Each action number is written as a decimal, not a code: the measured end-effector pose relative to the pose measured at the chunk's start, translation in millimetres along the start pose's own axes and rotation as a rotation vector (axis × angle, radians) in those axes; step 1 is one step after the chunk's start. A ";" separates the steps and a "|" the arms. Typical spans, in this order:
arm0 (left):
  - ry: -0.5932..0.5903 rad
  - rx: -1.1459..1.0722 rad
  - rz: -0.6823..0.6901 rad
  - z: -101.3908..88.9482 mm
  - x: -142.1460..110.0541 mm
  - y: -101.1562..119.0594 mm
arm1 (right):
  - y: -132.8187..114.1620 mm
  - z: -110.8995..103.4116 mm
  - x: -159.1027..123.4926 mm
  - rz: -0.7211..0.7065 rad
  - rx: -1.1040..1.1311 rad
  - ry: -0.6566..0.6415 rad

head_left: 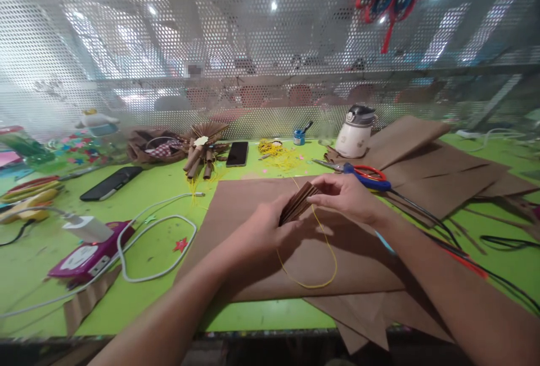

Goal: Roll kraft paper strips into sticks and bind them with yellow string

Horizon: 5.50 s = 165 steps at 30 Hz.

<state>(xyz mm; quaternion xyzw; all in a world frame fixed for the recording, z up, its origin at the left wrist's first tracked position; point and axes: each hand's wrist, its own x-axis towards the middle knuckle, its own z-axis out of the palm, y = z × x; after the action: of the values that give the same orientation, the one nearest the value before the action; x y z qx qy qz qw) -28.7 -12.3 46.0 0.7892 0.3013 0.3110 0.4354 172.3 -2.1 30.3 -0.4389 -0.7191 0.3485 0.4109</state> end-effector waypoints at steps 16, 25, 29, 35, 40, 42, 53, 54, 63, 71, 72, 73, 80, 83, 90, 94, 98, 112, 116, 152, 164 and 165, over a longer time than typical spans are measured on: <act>-0.240 0.079 -0.168 -11.9 4.2 -12.3 | -24.6 -5.3 -10.4 -0.293 -0.434 -0.217; -0.316 -0.166 -0.321 -14.0 2.2 -11.1 | -19.0 3.1 -10.1 -0.263 -0.259 -0.119; -0.262 -0.312 -0.368 -11.9 0.8 -8.3 | -16.1 6.7 -7.9 -0.188 -0.135 -0.034; -0.273 -0.304 -0.266 -12.3 3.6 -14.8 | -5.7 2.5 -2.1 -0.154 -0.046 -0.017; -0.097 -0.067 -0.174 -6.0 6.7 -24.4 | 3.0 -2.0 1.0 -0.126 -0.033 0.012; -0.026 0.021 -0.106 -4.6 7.1 -26.1 | 3.5 -2.6 1.2 -0.109 -0.039 0.019; 0.289 0.203 0.125 -2.7 7.9 -38.3 | 6.3 -0.5 0.4 0.144 0.151 0.015; 0.319 0.199 0.122 -2.0 7.6 -38.4 | 6.7 -0.1 0.6 0.128 0.164 0.038; 0.341 0.145 0.113 -5.3 3.1 -26.4 | -6.2 -1.5 -4.6 -0.043 -0.026 0.068; 0.269 0.136 0.135 -9.4 7.3 -29.3 | -13.6 -4.7 -5.3 -0.232 -0.502 -0.059; 0.274 0.121 0.141 -9.8 8.0 -30.1 | -13.0 -4.6 -5.2 -0.244 -0.499 -0.041; 0.283 0.092 0.140 -10.1 8.8 -30.8 | -12.4 -4.4 -5.3 -0.254 -0.488 -0.014; 0.357 -0.336 -0.161 -21.2 15.6 -38.2 | -7.0 5.8 -5.0 -0.232 -0.418 0.281; 0.573 -0.266 -0.207 -31.6 12.4 -32.3 | -1.9 12.2 -2.9 -0.166 -0.364 0.364; 0.475 0.029 0.153 -11.7 -3.8 -14.1 | 0.1 28.1 -0.3 -0.017 -0.254 0.530; 0.163 -0.190 0.028 8.3 -5.1 -21.0 | -8.6 49.2 -8.1 -0.003 -0.193 0.524; 0.122 -0.546 -0.101 15.1 0.3 -23.4 | -17.3 67.2 -16.0 0.018 -0.056 0.410; 0.183 -0.934 -0.310 -10.1 8.4 -30.9 | -28.3 62.4 -27.1 -0.028 -0.259 0.056; -0.044 -0.966 -0.338 -10.5 7.6 -33.2 | -26.8 33.8 -15.3 -0.157 -0.324 0.408; -0.266 -0.824 -0.405 -4.2 -1.9 -7.5 | 26.9 -28.3 13.0 0.024 0.527 0.225; -0.262 -0.825 -0.425 -3.6 -1.7 -6.6 | 40.1 -34.4 17.4 0.033 0.335 0.410; -0.263 -0.826 -0.420 -5.1 -1.7 -5.6 | 39.9 -32.4 17.6 0.045 0.315 0.404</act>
<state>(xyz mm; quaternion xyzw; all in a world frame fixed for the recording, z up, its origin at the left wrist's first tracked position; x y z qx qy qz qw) -34.7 -8.6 42.9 0.5050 0.2476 0.2077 0.8004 210.2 33.4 14.5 -0.4460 -0.5493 0.3702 0.6019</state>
